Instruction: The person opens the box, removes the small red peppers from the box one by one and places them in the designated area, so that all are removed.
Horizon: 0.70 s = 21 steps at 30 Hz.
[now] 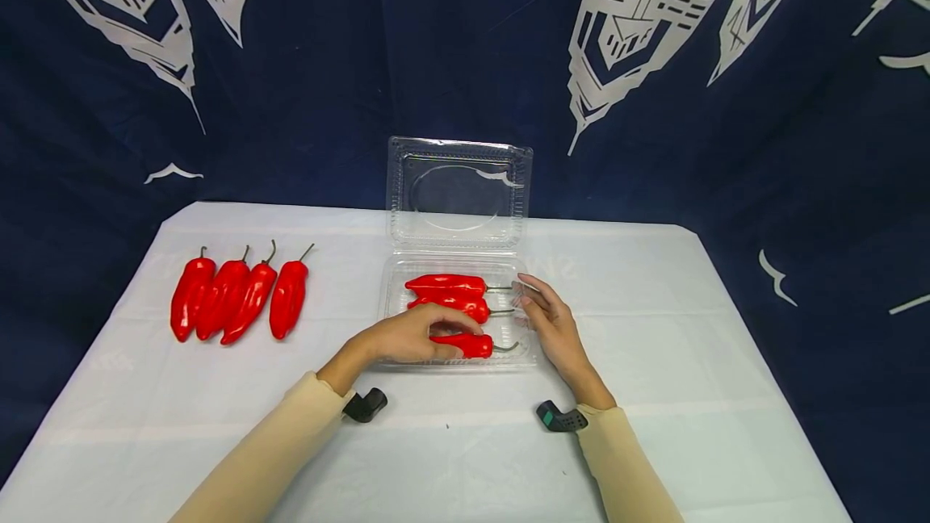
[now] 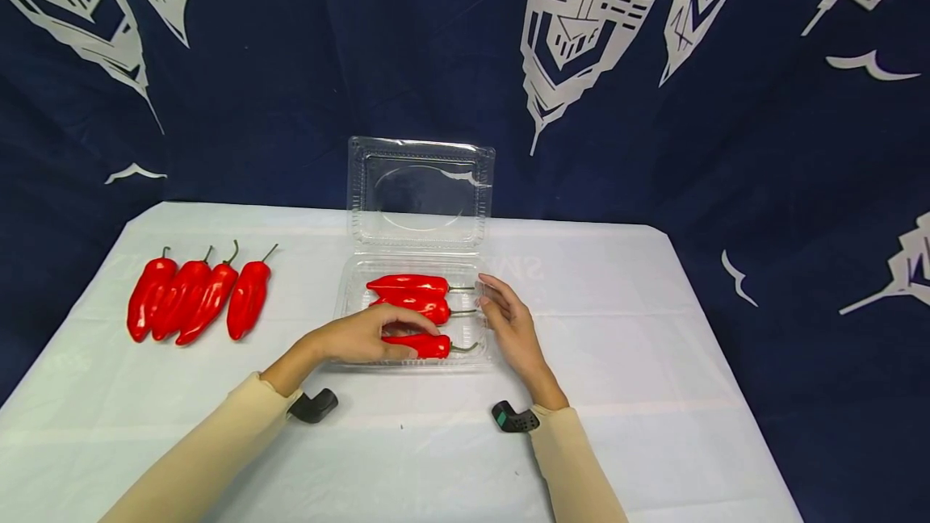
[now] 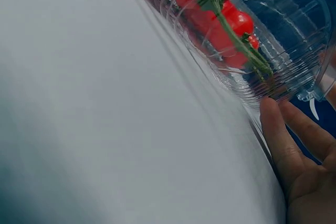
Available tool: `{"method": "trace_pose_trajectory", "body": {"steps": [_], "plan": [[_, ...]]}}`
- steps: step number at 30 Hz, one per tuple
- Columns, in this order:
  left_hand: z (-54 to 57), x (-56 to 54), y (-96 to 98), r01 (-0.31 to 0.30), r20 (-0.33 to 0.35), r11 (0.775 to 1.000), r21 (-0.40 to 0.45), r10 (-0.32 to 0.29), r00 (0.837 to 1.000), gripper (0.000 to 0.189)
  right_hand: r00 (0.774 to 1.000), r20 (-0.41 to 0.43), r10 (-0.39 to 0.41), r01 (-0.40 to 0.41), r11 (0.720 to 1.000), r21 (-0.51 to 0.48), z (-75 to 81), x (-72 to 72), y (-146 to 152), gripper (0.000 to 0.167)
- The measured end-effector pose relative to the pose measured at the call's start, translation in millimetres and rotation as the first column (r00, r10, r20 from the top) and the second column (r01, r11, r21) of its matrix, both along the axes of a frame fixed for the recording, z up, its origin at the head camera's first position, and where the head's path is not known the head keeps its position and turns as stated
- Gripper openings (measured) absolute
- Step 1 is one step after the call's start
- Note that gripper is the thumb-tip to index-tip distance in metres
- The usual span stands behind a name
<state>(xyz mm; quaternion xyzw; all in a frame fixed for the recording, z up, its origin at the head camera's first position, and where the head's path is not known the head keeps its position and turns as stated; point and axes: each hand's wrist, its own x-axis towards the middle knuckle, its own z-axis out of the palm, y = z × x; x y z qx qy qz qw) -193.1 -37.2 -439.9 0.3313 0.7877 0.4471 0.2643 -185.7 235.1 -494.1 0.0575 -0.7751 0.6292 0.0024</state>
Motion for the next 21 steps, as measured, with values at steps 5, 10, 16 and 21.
{"method": "trace_pose_trajectory", "body": {"steps": [5,10,16,21], "plan": [[0.5,1.5,-0.3,0.023,-0.019,1.0,0.005,-0.023,1.0,0.04,1.0,0.002,0.0,0.0,1.0,0.005,1.1,0.2,-0.3,0.043],[2.2,2.9,-1.3,0.012,-0.028,1.0,0.019,-0.012,1.0,0.041,1.0,0.001,-0.001,0.001,1.0,0.006,1.4,0.0,-0.3,0.042],[5.1,4.5,-2.5,-0.031,-0.06,0.998,0.058,0.035,0.998,0.043,1.0,0.004,-0.006,0.006,1.0,-0.001,0.8,-0.5,-0.1,0.042],[7.8,9.0,-6.0,-0.096,-0.072,0.993,0.068,0.101,0.992,0.042,1.0,0.002,-0.005,0.005,1.0,0.012,0.2,-0.4,0.0,0.042]]}}
